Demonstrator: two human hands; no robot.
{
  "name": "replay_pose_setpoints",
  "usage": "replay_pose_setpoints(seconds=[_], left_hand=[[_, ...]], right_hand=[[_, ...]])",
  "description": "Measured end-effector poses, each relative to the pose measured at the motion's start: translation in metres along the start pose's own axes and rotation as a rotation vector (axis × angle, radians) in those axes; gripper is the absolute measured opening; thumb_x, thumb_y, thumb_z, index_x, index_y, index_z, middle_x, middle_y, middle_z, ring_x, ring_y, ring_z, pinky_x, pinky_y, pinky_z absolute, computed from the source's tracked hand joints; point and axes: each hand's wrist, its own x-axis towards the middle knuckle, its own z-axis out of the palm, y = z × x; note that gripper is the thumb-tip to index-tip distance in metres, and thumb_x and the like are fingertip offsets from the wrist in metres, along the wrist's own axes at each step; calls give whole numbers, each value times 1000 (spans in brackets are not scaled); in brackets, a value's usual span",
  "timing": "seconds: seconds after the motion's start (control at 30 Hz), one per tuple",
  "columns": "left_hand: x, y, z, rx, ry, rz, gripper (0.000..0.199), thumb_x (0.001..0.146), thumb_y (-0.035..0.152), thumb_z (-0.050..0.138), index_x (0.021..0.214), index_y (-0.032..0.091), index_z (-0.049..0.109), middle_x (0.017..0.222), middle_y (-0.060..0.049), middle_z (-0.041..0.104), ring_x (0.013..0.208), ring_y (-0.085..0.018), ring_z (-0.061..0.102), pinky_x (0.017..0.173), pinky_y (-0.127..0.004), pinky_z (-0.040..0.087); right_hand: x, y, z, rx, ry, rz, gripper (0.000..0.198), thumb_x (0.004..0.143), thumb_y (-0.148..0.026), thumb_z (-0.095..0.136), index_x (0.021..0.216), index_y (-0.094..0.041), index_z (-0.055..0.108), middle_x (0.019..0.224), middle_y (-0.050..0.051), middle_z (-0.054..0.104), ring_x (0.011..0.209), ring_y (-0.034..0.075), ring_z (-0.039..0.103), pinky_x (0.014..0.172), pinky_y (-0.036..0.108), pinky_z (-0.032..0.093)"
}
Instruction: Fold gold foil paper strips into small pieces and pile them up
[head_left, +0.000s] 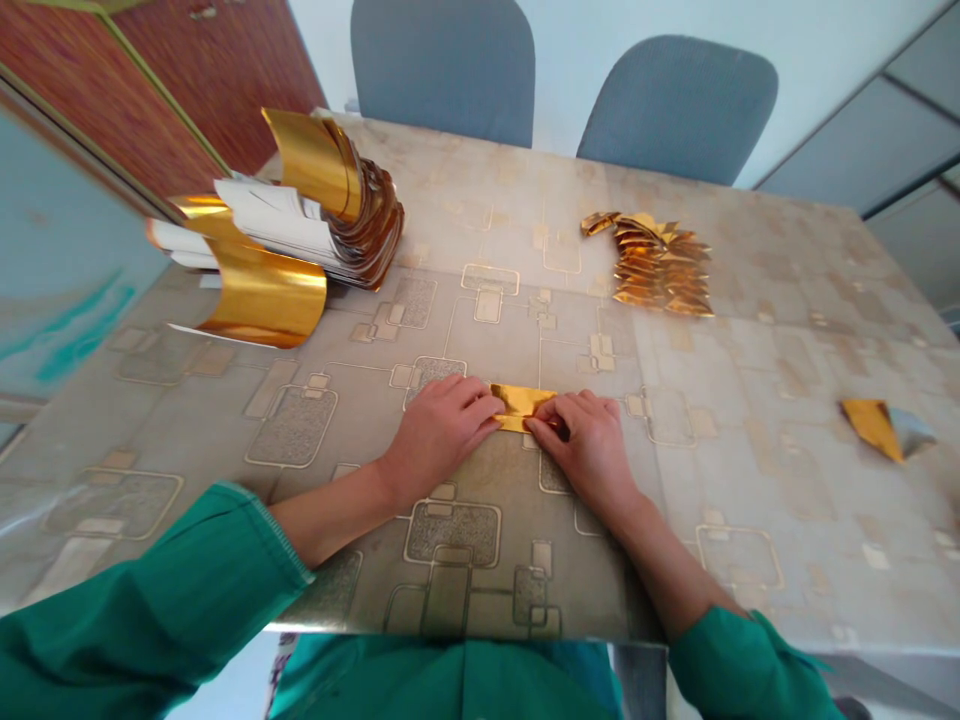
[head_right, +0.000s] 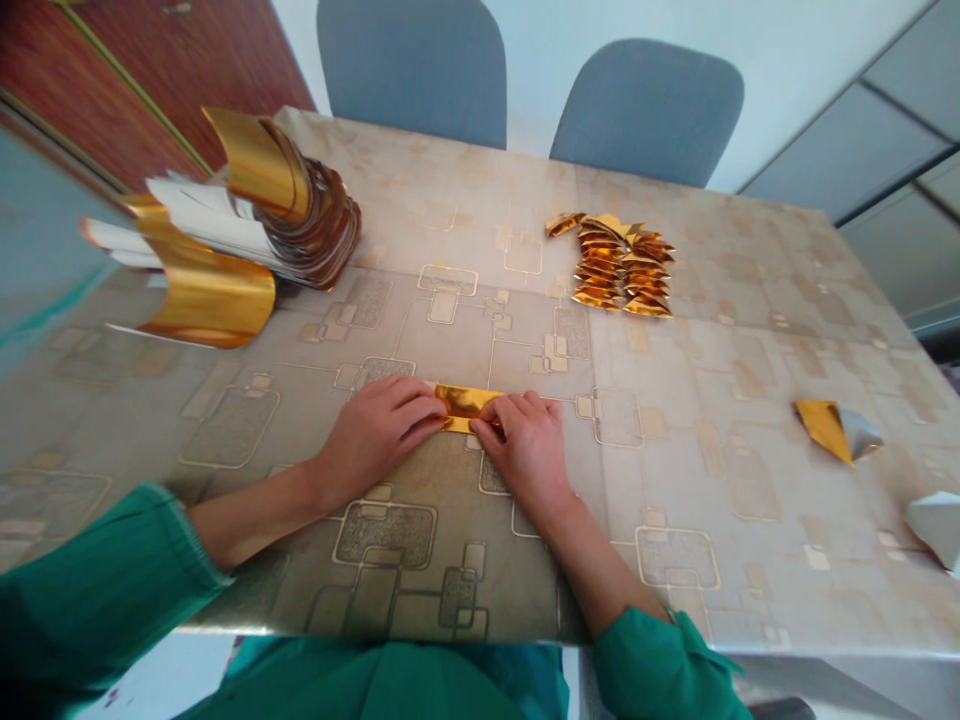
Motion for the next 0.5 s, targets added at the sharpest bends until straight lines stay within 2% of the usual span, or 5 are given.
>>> replay_pose_setpoints(seconds=[0.17, 0.33, 0.5], left_hand=[[-3, 6, -1, 77, 32, 286, 21, 103, 19, 45, 110, 16, 65, 101, -5, 65, 94, -20, 56, 85, -32, 46], [-8, 13, -1, 154, -19, 318, 25, 102, 15, 42, 118, 12, 61, 103, -8, 63, 97, -21, 56, 86, -35, 48], [-10, 12, -2, 204, -75, 324, 24, 101, 17, 48, 122, 13, 59, 107, -8, 62, 99, -22, 55, 87, -37, 48]], right_hand=[[0, 0, -1, -71, -16, -22, 20, 95, -31, 61, 77, -22, 61, 74, 0, 68, 75, 19, 56, 73, 34, 27], [-1, -1, 0, -112, -19, -28, 16, 93, -30, 63, 80, -21, 62, 75, 0, 67, 77, 20, 55, 73, 33, 27], [-1, -6, 0, -177, 1, -4, 13, 91, -30, 65, 84, -20, 61, 80, 1, 66, 80, 21, 54, 74, 34, 28]])
